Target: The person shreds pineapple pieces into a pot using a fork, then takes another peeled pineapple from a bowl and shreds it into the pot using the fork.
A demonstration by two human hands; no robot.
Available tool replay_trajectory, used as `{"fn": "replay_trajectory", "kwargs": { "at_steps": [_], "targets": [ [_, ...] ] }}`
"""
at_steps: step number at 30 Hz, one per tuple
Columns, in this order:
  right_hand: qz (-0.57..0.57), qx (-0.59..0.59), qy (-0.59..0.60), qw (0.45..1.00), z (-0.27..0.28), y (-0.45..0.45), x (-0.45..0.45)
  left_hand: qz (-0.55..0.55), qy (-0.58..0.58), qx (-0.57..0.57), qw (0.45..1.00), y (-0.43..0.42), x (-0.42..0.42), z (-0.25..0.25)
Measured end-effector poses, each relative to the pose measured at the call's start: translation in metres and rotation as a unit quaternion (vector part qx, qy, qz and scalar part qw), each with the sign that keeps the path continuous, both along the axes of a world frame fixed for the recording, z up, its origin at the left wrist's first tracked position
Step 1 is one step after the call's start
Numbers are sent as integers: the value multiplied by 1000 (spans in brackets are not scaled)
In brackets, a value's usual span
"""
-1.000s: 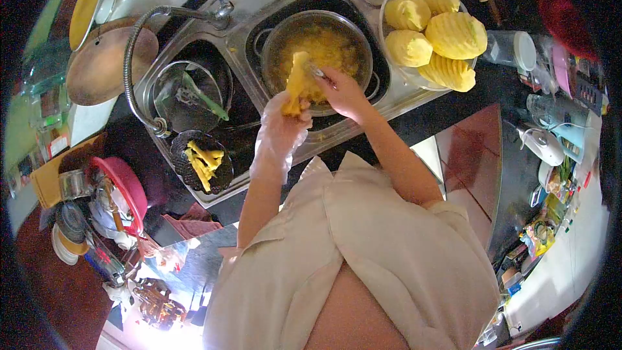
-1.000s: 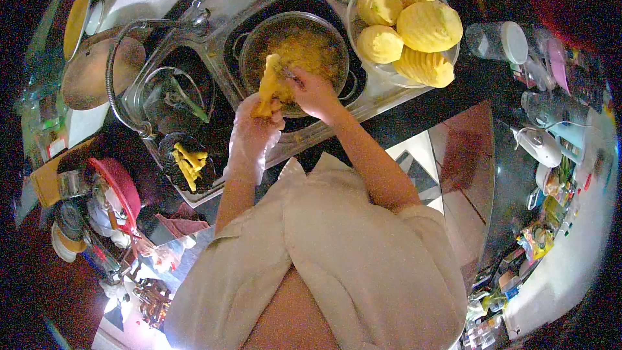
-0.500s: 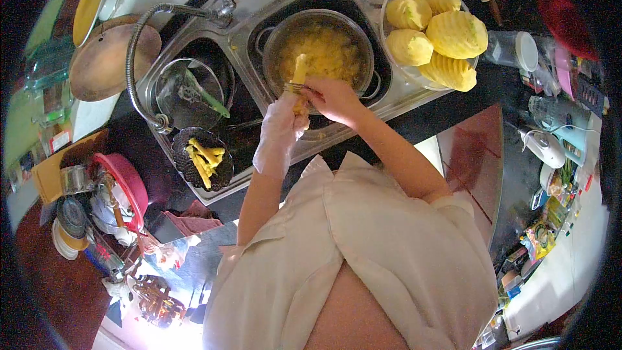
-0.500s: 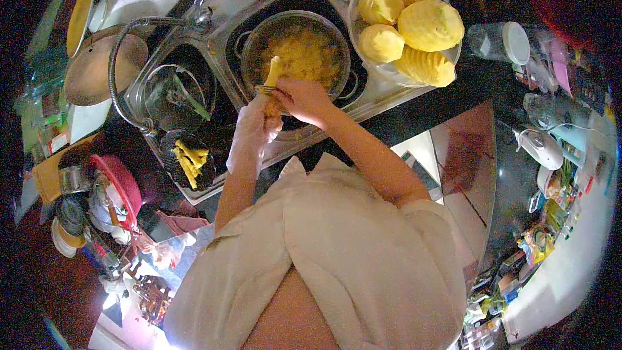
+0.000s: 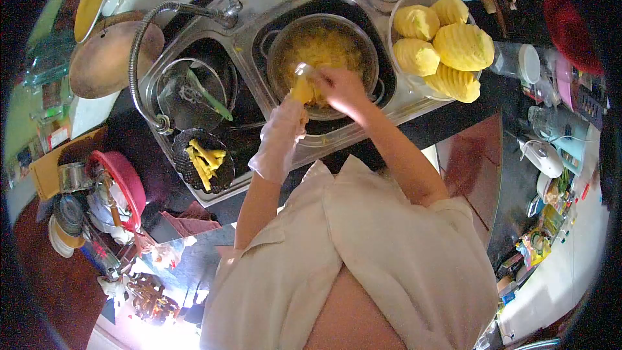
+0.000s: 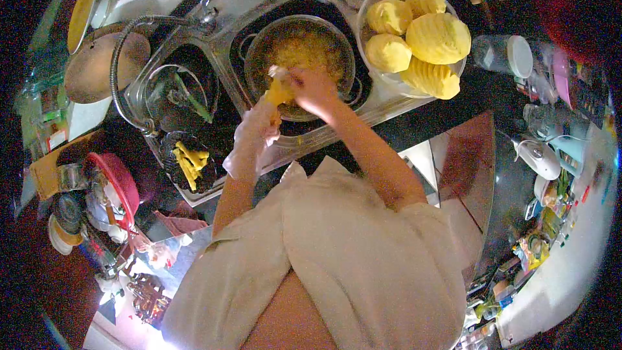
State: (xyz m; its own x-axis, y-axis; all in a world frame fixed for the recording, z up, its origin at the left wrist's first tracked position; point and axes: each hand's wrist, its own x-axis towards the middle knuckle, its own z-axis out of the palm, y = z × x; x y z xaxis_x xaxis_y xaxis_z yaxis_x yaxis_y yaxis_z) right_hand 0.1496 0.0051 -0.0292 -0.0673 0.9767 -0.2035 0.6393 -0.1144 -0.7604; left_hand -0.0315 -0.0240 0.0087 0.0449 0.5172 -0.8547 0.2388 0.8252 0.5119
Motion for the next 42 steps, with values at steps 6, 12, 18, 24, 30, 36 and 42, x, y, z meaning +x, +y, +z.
{"fn": "replay_trajectory", "kwargs": {
  "at_steps": [6,12,18,24,30,36,42],
  "targets": [
    [110,-14,-16,994,11,-15,-20,-436,353,236,794,-8,12,28],
    [29,-30,-68,997,-15,-4,6,-232,224,313,893,-22,-14,-7],
    [-97,-197,167,961,-29,0,18,261,-232,36,936,-9,6,23],
    [-162,-157,390,892,-13,2,6,52,-179,64,980,-4,6,9],
    [-210,-272,412,844,9,7,15,-134,-17,97,986,7,26,34],
    [-172,-237,447,845,10,2,7,-150,-124,302,933,-7,21,23],
    [-58,-38,62,996,2,-10,9,32,-101,85,991,6,33,24]
  ]
}}
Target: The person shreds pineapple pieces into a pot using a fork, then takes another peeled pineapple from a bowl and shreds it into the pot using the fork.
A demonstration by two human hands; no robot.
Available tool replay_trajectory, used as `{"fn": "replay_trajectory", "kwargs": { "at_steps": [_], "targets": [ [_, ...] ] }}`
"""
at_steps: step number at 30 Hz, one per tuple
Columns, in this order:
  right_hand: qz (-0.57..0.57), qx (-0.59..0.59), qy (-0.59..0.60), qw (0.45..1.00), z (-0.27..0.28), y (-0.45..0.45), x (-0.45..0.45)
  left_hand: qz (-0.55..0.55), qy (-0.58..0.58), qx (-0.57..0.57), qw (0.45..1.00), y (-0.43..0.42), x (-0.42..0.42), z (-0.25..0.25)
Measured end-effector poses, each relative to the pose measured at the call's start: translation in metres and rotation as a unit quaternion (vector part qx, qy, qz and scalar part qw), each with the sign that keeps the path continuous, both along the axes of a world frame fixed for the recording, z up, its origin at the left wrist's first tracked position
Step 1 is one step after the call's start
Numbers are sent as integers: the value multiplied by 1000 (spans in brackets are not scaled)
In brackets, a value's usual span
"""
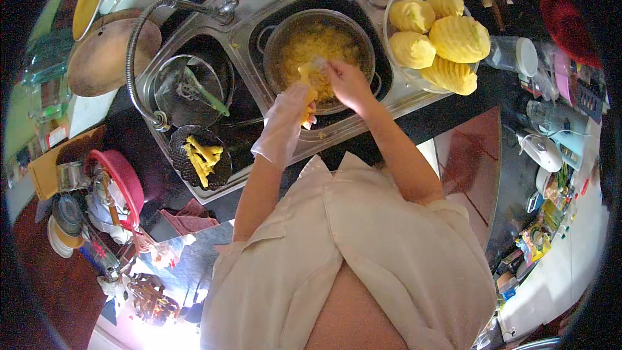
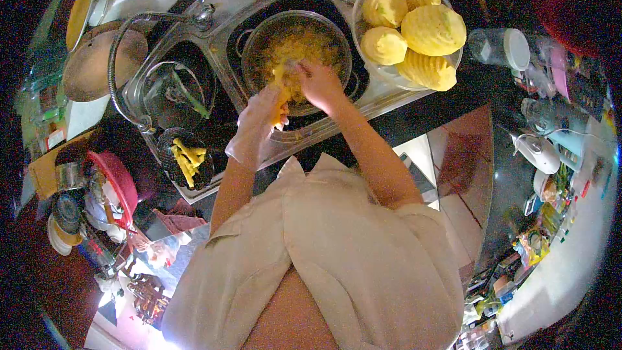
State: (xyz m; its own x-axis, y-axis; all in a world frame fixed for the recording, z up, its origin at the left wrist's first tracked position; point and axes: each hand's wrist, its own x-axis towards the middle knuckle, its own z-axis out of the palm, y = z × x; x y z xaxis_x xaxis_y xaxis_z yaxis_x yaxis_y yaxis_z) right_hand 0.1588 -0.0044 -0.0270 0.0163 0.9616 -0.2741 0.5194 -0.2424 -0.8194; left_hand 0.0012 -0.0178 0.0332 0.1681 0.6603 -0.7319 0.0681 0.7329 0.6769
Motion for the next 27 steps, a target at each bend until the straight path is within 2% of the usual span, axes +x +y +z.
{"fn": "replay_trajectory", "kwargs": {
  "at_steps": [1,3,4,5,7,8,10,12,13,14,15,17,18,19,20,22,23,24,25,26,27],
  "targets": [
    [1,-3,1,1000,1,-4,-2,1,1,-3,1000,-2,0,1],
    [141,91,-152,974,6,-7,-6,-15,13,-28,999,-2,1,5],
    [123,123,-141,975,9,-4,-4,-13,13,-26,999,-6,-1,3],
    [124,127,-140,974,0,-2,1,16,-35,32,999,-14,-4,-1],
    [144,47,-231,961,-28,-3,7,40,-81,89,992,-18,-8,-3],
    [100,58,-230,966,-38,-4,5,44,-41,56,997,-14,-6,-7],
    [76,42,-180,980,-3,0,0,37,2,9,999,-16,-7,-8],
    [47,33,-137,989,19,6,-7,-117,184,-8,976,-4,-4,-15],
    [89,54,-136,985,25,2,-15,-118,184,-11,976,-6,-5,-23],
    [131,78,-135,979,27,1,-18,-184,293,140,928,-7,-8,-37],
    [131,77,-134,979,14,2,-17,-243,392,285,840,-10,-10,-46],
    [219,-13,-243,945,-25,11,-4,-250,421,285,824,-16,-10,-48],
    [199,-35,-231,952,-27,13,6,-262,447,288,805,-17,-11,-46],
    [196,-33,-234,952,-24,15,10,-262,446,292,805,-13,-10,-31],
    [149,-20,-204,967,-22,18,13,-214,306,293,880,-11,-11,-15],
    [44,-42,-117,991,-21,11,12,-175,155,271,934,-18,-18,-4],
    [39,-38,-119,991,-20,12,14,-32,5,74,997,-7,-18,-13],
    [23,-58,-85,994,-19,11,16,114,-145,-132,974,2,-16,-15],
    [9,-85,-48,995,-17,3,16,113,-144,-134,974,-2,-18,-13],
    [9,-86,-48,995,-16,-2,17,25,-54,30,998,-5,-19,-11],
    [5,-83,-11,997,-13,-5,20,-23,-12,113,993,-5,-20,-13]
  ]
}}
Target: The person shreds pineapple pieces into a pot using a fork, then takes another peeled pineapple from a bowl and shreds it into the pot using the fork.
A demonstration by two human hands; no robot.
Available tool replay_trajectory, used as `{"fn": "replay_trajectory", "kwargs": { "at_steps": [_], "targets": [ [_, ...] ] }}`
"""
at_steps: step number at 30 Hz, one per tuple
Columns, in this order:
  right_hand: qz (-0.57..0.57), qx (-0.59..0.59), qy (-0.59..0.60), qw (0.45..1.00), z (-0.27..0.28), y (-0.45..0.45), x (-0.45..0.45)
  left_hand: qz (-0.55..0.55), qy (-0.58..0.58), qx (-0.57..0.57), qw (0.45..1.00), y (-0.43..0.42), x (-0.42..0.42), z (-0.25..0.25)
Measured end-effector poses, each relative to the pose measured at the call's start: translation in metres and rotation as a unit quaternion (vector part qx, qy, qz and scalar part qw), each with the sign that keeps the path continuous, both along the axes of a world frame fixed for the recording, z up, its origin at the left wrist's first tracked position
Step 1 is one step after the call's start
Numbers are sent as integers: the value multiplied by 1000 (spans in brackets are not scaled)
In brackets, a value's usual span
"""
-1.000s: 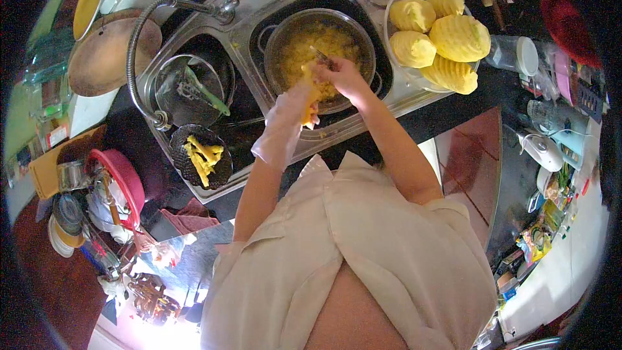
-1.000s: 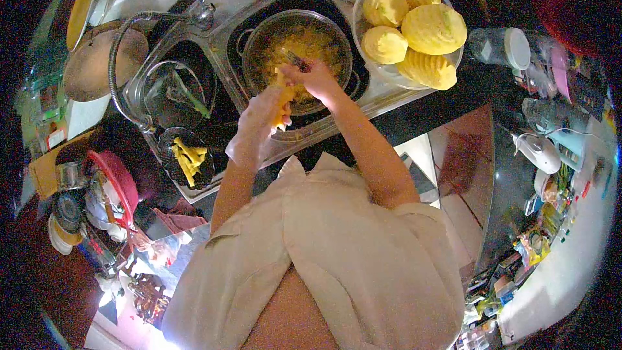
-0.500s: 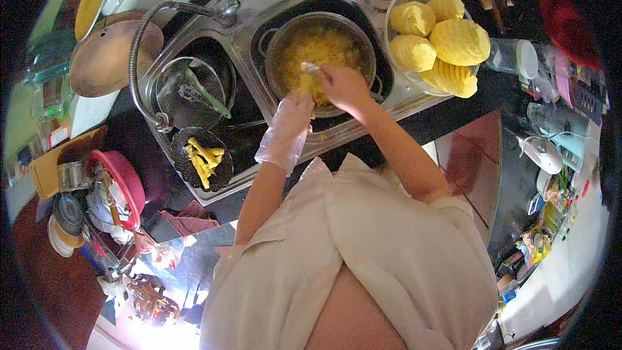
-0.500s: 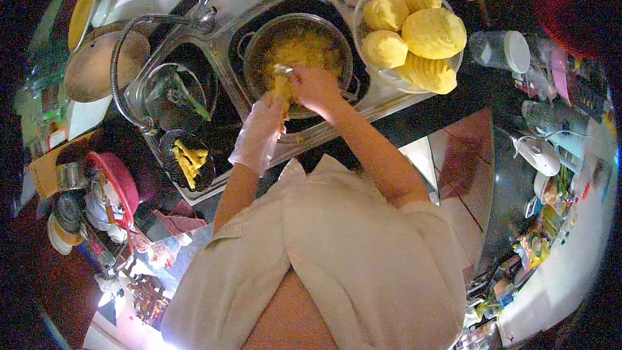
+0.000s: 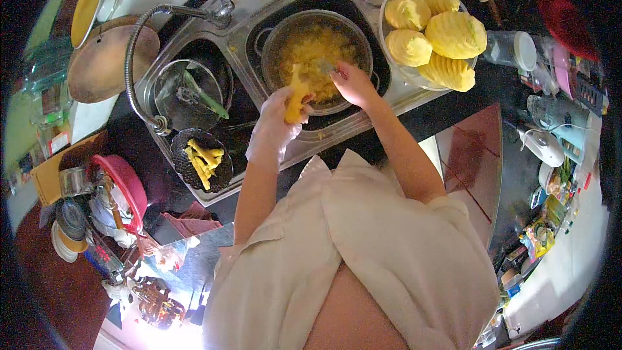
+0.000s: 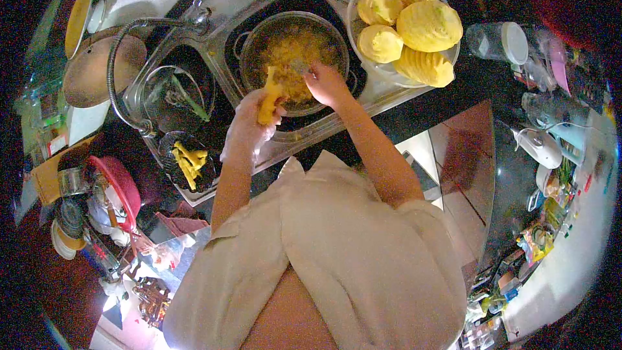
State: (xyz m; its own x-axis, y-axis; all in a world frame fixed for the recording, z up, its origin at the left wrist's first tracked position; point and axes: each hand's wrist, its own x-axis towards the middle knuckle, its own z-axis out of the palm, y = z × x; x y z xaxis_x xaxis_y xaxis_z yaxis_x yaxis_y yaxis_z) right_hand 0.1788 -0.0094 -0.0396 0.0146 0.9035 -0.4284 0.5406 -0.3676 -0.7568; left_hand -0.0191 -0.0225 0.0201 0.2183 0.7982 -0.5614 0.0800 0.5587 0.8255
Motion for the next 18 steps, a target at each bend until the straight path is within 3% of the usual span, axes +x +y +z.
{"fn": "replay_trajectory", "kwargs": {
  "at_steps": [1,2,4,6,9,13,14,16,18],
  "targets": [
    [-7,0,37,999,2,-3,2,-34,52,85,994,1,-1,-2],
    [-8,-2,39,999,2,-6,3,60,-73,-27,995,3,-4,-11],
    [-41,-46,136,989,7,-8,5,151,-194,-138,959,3,-1,-11],
    [-39,-5,160,986,20,-14,-2,221,-181,-213,935,4,7,-6],
    [-3,26,158,987,27,-19,-19,169,-129,-279,936,13,12,11],
    [25,52,85,995,34,-15,-29,162,-196,-239,937,9,16,6],
    [35,89,33,995,40,-16,-31,141,-150,-236,950,8,15,11],
    [39,110,45,992,40,-18,-34,117,-104,-230,961,6,14,16],
    [46,131,57,989,41,-20,-35,67,-70,-142,985,2,9,14]
  ]
}}
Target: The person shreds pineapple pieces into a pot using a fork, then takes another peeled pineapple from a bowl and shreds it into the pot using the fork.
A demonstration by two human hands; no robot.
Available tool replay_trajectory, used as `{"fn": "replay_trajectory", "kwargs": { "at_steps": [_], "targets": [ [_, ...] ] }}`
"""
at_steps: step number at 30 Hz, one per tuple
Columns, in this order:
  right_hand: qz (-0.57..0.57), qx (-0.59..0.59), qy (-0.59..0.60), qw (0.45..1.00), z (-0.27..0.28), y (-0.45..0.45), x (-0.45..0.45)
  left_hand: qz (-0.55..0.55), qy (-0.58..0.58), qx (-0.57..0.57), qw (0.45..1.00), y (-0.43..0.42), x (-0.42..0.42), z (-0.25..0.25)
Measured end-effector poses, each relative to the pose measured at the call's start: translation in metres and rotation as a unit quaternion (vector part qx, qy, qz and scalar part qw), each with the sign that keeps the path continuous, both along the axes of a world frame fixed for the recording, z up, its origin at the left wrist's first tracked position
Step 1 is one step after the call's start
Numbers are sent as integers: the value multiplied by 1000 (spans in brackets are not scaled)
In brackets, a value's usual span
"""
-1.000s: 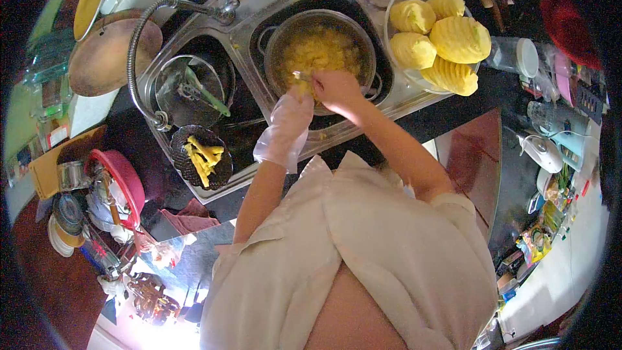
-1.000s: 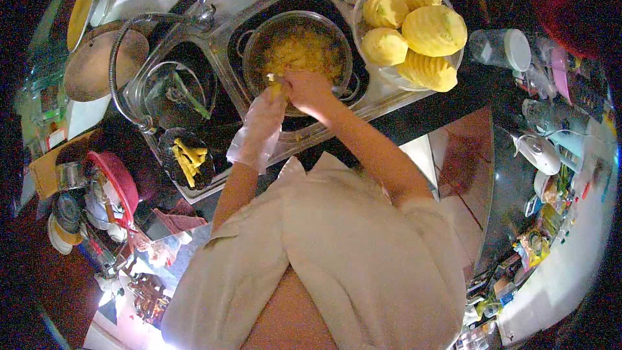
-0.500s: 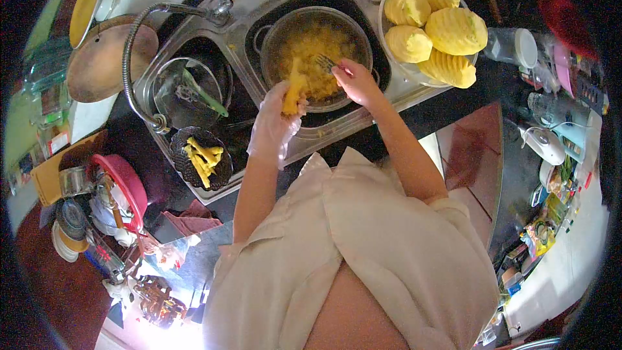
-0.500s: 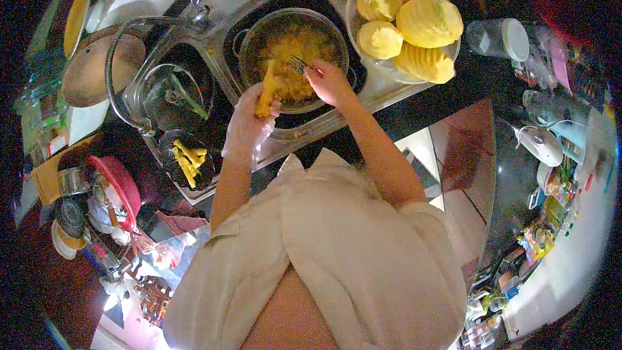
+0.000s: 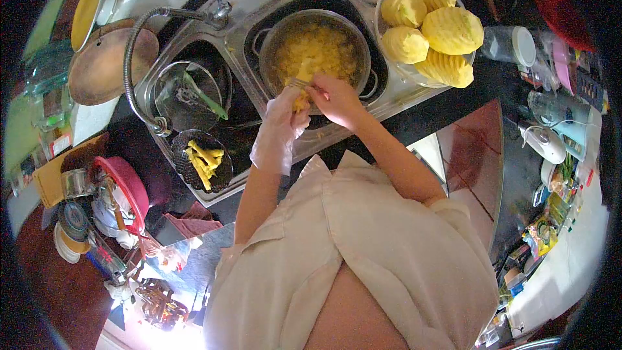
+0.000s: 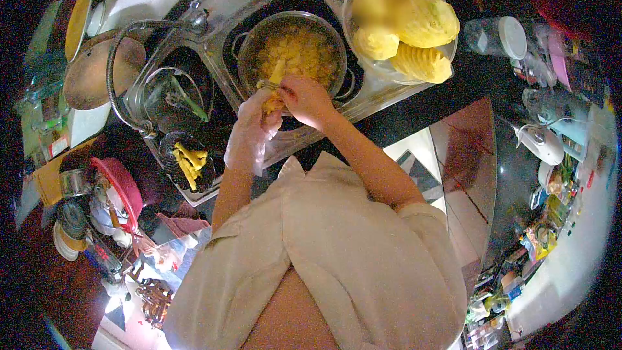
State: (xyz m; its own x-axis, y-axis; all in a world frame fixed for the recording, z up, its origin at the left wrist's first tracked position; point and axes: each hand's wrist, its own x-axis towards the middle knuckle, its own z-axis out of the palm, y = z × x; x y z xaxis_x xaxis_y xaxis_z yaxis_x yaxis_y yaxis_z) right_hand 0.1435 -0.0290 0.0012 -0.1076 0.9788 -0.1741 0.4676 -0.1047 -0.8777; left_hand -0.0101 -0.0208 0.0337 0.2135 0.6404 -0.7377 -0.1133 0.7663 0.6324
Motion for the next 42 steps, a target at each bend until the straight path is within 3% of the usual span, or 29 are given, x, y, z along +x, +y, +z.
{"fn": "replay_trajectory", "kwargs": {
  "at_steps": [1,3,4,13,14,16,19,20,21,22,24,26,29,30,32,35,38,40,42],
  "targets": [
    [18,-1,-22,1000,2,0,0,-15,12,31,999,0,-1,1],
    [37,-4,-45,998,0,-1,0,165,-129,-97,973,-1,1,5],
    [38,28,-50,998,-4,-2,-2,166,-130,-99,973,-2,1,5],
    [8,111,-70,991,-14,-1,-16,201,1,-139,970,1,4,7],
    [-7,106,-58,993,-14,1,-18,102,182,63,976,-4,8,5],
    [-4,80,-53,995,-17,1,-20,-8,350,258,900,-8,11,17],
    [-13,68,-56,996,-22,10,-18,-2,307,134,942,-5,6,20],
    [-26,79,-61,995,-25,13,-16,109,89,-6,990,-6,-3,1],
    [-33,57,-67,996,-38,16,-15,209,-136,-145,957,-6,-7,-9],
    [-35,57,-69,995,-49,20,-7,207,-137,-145,958,-6,-5,-5],
    [-9,6,-190,982,-60,25,12,151,-150,-145,966,-5,-7,6],
    [-23,13,-162,986,-62,25,16,147,-131,-121,973,-2,-8,9],
    [-135,-77,9,988,-68,30,22,141,-108,-123,976,4,-2,18],
    [-137,-79,8,987,-62,31,23,149,-100,-151,972,3,0,21],
    [-183,-241,210,930,-40,44,22,125,-101,-153,975,0,-6,4],
    [-122,-215,276,929,-26,45,15,79,-90,-144,982,3,-9,-10],
    [-82,-264,242,930,-42,47,18,48,-62,-117,990,8,-3,-2],
    [-122,-222,268,929,-40,45,11,37,-43,-105,993,10,-1,-1],
    [-160,-179,292,926,-35,47,12,97,-50,-133,985,13,1,-4]
  ]
}}
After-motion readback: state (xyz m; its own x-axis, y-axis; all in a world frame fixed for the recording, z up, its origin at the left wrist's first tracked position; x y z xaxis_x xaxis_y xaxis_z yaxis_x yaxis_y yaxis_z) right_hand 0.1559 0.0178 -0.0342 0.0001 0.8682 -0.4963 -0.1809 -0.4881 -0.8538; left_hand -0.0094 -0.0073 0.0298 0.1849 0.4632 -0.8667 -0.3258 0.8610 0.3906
